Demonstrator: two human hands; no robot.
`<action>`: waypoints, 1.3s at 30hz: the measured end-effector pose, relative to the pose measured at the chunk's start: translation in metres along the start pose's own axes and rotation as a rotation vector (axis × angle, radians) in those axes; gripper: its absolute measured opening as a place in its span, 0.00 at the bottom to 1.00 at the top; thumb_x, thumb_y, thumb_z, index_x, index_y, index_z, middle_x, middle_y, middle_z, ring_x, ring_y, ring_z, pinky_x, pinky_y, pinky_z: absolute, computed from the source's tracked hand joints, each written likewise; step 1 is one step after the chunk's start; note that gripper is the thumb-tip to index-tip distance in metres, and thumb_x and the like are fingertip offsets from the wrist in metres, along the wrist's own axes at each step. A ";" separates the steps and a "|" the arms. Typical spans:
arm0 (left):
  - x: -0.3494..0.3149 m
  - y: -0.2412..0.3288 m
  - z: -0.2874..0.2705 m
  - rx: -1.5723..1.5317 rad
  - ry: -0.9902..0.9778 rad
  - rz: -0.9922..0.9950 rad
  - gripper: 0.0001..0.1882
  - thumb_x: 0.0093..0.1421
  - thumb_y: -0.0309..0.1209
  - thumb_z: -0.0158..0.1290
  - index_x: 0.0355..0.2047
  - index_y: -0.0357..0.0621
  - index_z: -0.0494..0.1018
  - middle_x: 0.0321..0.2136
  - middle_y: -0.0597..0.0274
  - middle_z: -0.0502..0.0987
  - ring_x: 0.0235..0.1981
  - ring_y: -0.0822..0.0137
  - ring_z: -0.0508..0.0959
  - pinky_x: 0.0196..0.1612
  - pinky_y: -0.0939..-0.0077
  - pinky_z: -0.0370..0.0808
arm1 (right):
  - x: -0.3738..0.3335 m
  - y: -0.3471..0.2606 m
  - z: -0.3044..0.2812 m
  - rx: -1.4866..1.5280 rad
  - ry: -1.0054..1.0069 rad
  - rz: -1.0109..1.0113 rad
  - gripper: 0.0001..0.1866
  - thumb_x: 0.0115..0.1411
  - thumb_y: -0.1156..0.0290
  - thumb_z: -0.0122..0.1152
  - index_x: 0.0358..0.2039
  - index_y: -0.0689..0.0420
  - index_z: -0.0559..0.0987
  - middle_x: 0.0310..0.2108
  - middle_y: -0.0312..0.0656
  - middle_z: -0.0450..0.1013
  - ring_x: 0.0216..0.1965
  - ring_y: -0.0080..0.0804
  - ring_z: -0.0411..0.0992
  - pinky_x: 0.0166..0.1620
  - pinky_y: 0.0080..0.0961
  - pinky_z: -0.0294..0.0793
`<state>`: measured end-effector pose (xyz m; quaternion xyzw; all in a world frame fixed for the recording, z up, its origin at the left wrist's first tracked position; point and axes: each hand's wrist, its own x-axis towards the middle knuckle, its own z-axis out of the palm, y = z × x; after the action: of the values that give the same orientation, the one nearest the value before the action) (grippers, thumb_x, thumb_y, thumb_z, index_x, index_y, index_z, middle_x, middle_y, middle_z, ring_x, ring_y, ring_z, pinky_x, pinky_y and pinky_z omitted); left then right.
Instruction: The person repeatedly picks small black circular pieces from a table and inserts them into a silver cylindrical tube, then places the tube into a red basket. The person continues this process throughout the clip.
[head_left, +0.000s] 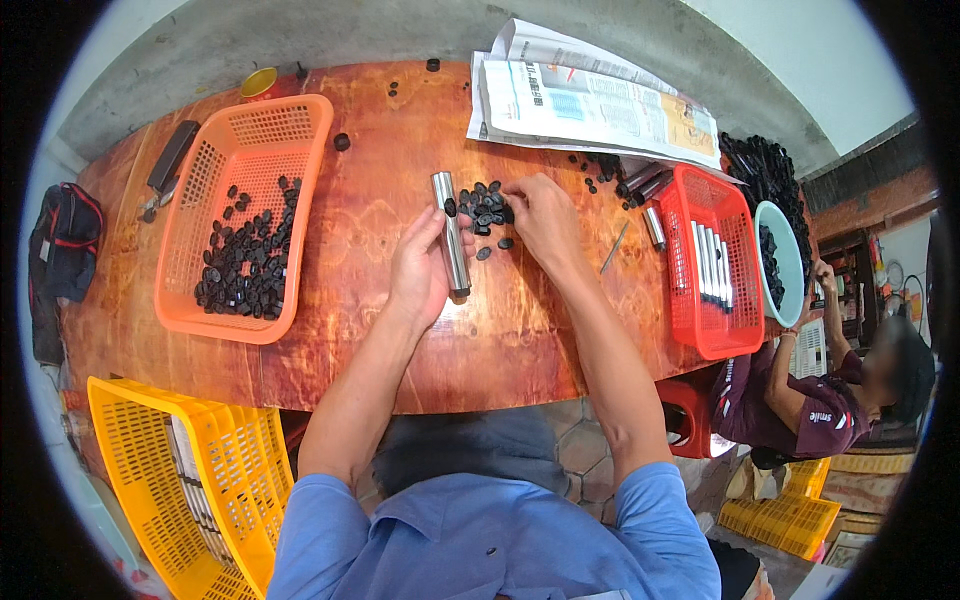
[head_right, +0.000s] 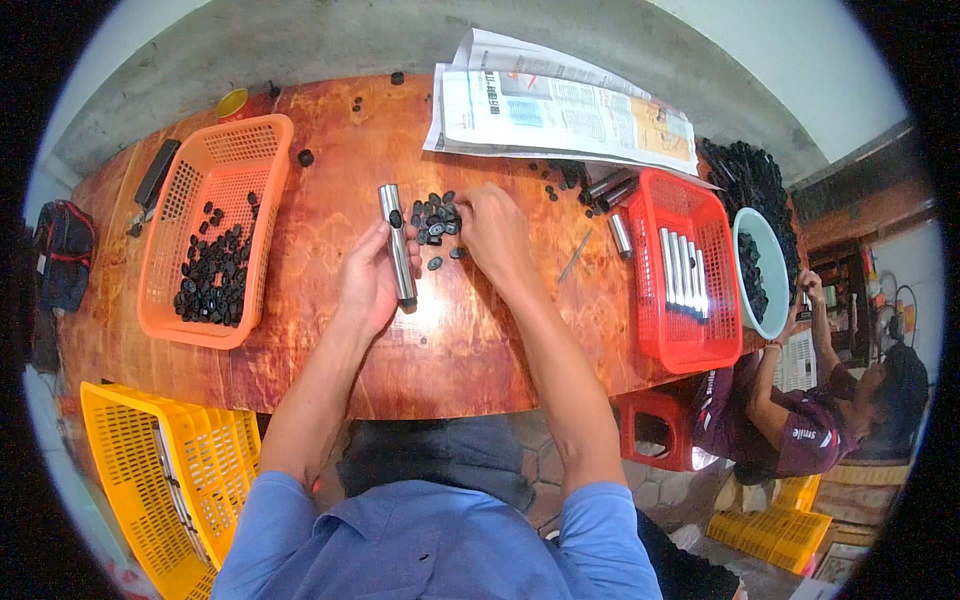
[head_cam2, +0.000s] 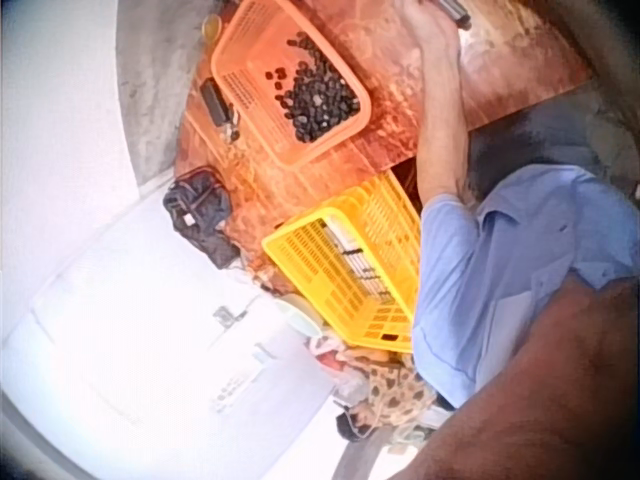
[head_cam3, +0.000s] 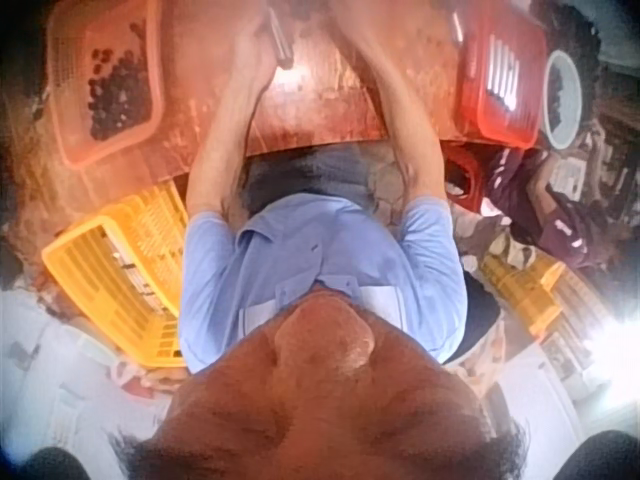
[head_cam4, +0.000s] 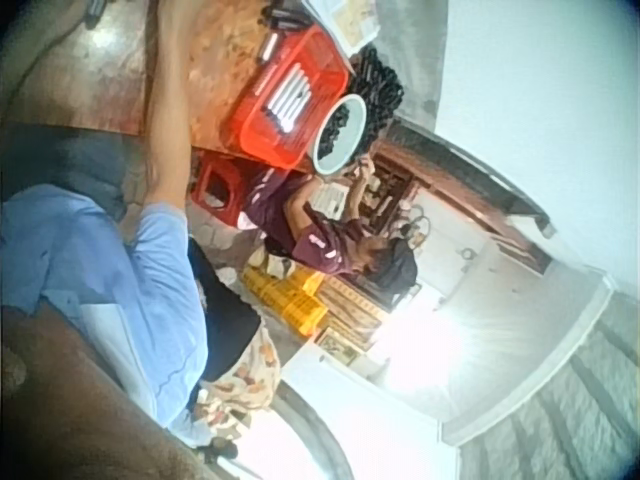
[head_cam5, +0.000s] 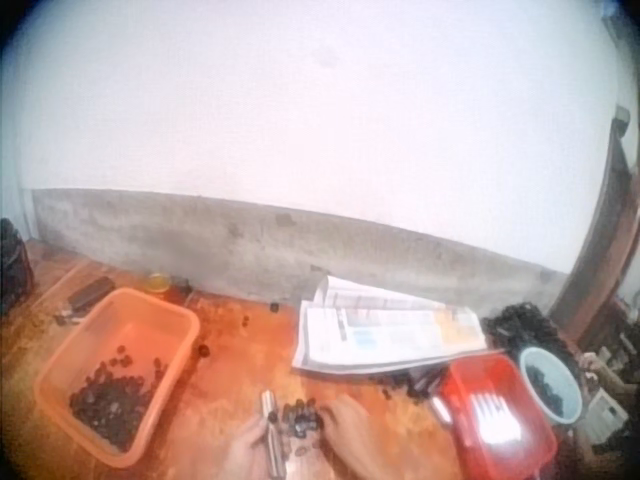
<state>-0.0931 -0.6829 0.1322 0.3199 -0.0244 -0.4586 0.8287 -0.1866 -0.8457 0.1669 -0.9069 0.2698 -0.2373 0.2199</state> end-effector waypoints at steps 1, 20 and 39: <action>0.000 0.000 0.000 -0.001 -0.001 -0.004 0.15 0.74 0.36 0.45 0.55 0.43 0.70 0.39 0.57 0.78 0.35 0.65 0.78 0.38 0.67 0.78 | 0.005 0.001 0.004 -0.016 -0.019 0.027 0.07 0.60 0.73 0.62 0.36 0.60 0.85 0.37 0.52 0.79 0.43 0.52 0.78 0.45 0.45 0.76; -0.005 -0.005 0.006 0.032 -0.030 -0.039 0.10 0.73 0.34 0.45 0.49 0.43 0.68 0.38 0.56 0.78 0.34 0.63 0.77 0.38 0.66 0.77 | 0.033 0.025 0.011 -0.295 -0.056 0.152 0.09 0.51 0.72 0.60 0.27 0.64 0.84 0.31 0.59 0.80 0.36 0.57 0.80 0.40 0.51 0.77; -0.010 -0.016 0.004 0.030 -0.197 -0.169 0.18 0.73 0.34 0.47 0.59 0.40 0.67 0.40 0.55 0.78 0.36 0.65 0.80 0.39 0.70 0.81 | -0.047 0.037 -0.041 0.076 -0.201 0.306 0.11 0.59 0.73 0.58 0.41 0.62 0.81 0.35 0.55 0.80 0.40 0.53 0.79 0.46 0.44 0.76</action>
<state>-0.1122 -0.6836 0.1293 0.2868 -0.0855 -0.5555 0.7758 -0.2578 -0.8574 0.1648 -0.8654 0.3720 -0.1196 0.3135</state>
